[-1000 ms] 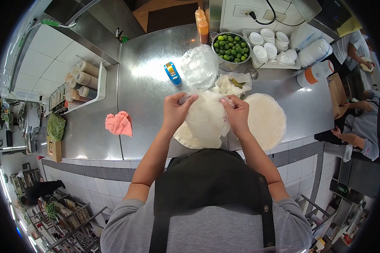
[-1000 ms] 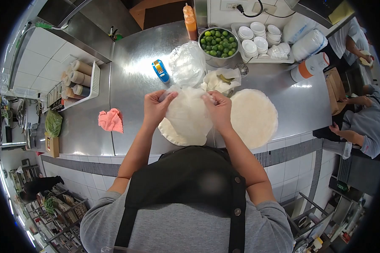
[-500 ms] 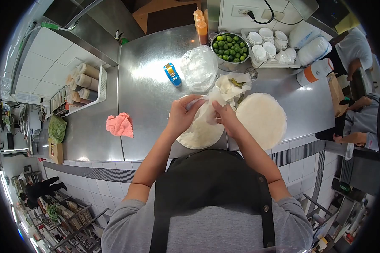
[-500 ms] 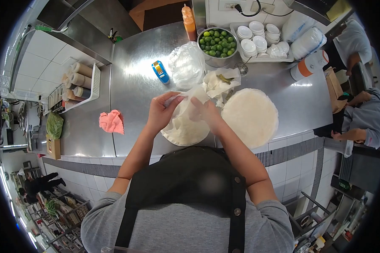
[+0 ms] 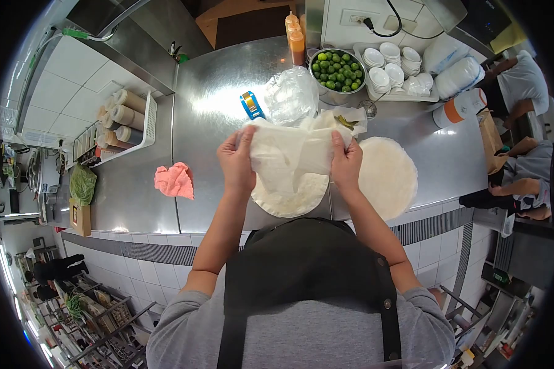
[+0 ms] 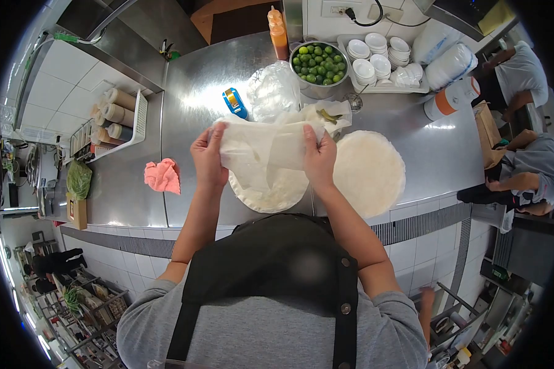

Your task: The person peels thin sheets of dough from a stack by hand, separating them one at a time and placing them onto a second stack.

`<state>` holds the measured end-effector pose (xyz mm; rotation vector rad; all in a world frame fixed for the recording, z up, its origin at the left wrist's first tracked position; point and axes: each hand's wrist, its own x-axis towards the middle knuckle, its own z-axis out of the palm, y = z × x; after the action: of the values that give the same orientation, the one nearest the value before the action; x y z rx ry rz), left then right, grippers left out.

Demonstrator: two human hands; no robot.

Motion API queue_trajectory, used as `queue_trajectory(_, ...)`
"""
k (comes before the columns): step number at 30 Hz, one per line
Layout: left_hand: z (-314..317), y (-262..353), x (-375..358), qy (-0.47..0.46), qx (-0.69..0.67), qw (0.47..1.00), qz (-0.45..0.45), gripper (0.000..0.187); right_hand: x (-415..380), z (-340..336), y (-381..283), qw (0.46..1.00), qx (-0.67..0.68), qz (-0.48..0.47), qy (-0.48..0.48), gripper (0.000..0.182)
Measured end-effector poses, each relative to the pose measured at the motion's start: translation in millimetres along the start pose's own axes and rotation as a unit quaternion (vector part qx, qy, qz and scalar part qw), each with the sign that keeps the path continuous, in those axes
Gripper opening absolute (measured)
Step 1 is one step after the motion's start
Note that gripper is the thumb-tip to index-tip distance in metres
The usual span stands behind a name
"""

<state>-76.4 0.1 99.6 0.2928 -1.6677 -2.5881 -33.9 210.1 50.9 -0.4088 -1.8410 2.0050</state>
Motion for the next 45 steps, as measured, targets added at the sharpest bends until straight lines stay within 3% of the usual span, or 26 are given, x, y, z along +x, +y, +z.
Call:
queue_trajectory(8, -28.9, 32.1, 30.8, 0.074, -0.007, 0.994, 0.076, 0.018, 15.0, -36.7, 4.8, 0.999, -0.03, -0.004, 0.009, 0.026)
queue_trajectory(11, -48.8, 46.6, 43.4, 0.089, -0.024, 0.991, 0.094, 0.018, 21.5, -57.4, -15.0, 0.999, -0.012, 0.036, 0.018, 0.03)
queue_trajectory(13, -56.7, 49.3, 44.9, 0.095, -0.012, 0.991, 0.097, 0.018, 20.0, -71.1, -44.3, 0.984, -0.106, 0.132, -0.051, 0.03)
queue_trajectory(18, -59.6, 32.7, 40.7, 0.066, 0.036, 0.994, 0.076, 0.019, 19.2, -87.6, -46.4, 0.983, -0.124, 0.119, -0.068, 0.032)
queue_trajectory(21, -51.0, 22.9, 38.1, 0.041, 0.039, 0.997, 0.062, 0.019, 17.1, -79.8, -65.1, 0.972, -0.11, 0.194, -0.077, 0.03)
queue_trajectory(24, -42.8, 24.0, 38.2, 0.017, 0.05, 0.997, 0.062, 0.019, 19.2, -82.6, -73.1, 0.977, 0.097, 0.187, -0.025, 0.027)
queue_trajectory(29, -40.3, 21.6, 42.8, 0.012, 0.071, 0.995, 0.076, 0.017, 12.5, -137.5, -88.2, 0.97, 0.164, 0.175, 0.048, 0.029)
queue_trajectory(33, -35.0, 12.3, 36.3, 0.006, 0.083, 0.995, 0.063, 0.02, -0.5, -211.3, -24.4, 0.963, 0.051, 0.22, 0.149, 0.032)
queue_trajectory(34, -33.0, 10.4, 33.8, -0.002, 0.087, 0.994, 0.059, 0.02, -5.7, -234.0, -1.4, 0.934, -0.148, 0.281, 0.162, 0.034)
queue_trajectory(35, -32.2, 7.3, 32.8, -0.007, 0.085, 0.995, 0.057, 0.02, -9.5, -248.3, 14.0, 0.864, -0.34, 0.331, 0.168, 0.038)
queue_trajectory(39, -27.2, 1.1, 31.3, -0.022, 0.098, 0.993, 0.057, 0.021, -35.3, -258.6, 28.2, 0.907, -0.252, 0.271, 0.201, 0.047)
queue_trajectory(41, -21.8, -0.8, 30.1, -0.032, 0.099, 0.993, 0.054, 0.021, -44.5, -254.5, 18.6, 0.97, -0.159, 0.158, 0.09, 0.066)
queue_trajectory(42, -18.9, -2.6, 29.9, -0.03, 0.098, 0.993, 0.056, 0.02, -46.1, -258.5, 20.3, 0.97, -0.159, 0.157, 0.097, 0.066)
queue_trajectory(44, -13.7, -5.3, 28.5, -0.029, 0.097, 0.993, 0.057, 0.02, -45.5, -264.5, 28.2, 0.919, -0.389, 0.053, -0.019, 0.084)
queue_trajectory(45, -10.9, -6.0, 26.8, -0.038, 0.099, 0.993, 0.056, 0.02, -45.8, -263.9, 29.2, 0.919, -0.389, 0.053, -0.017, 0.084)
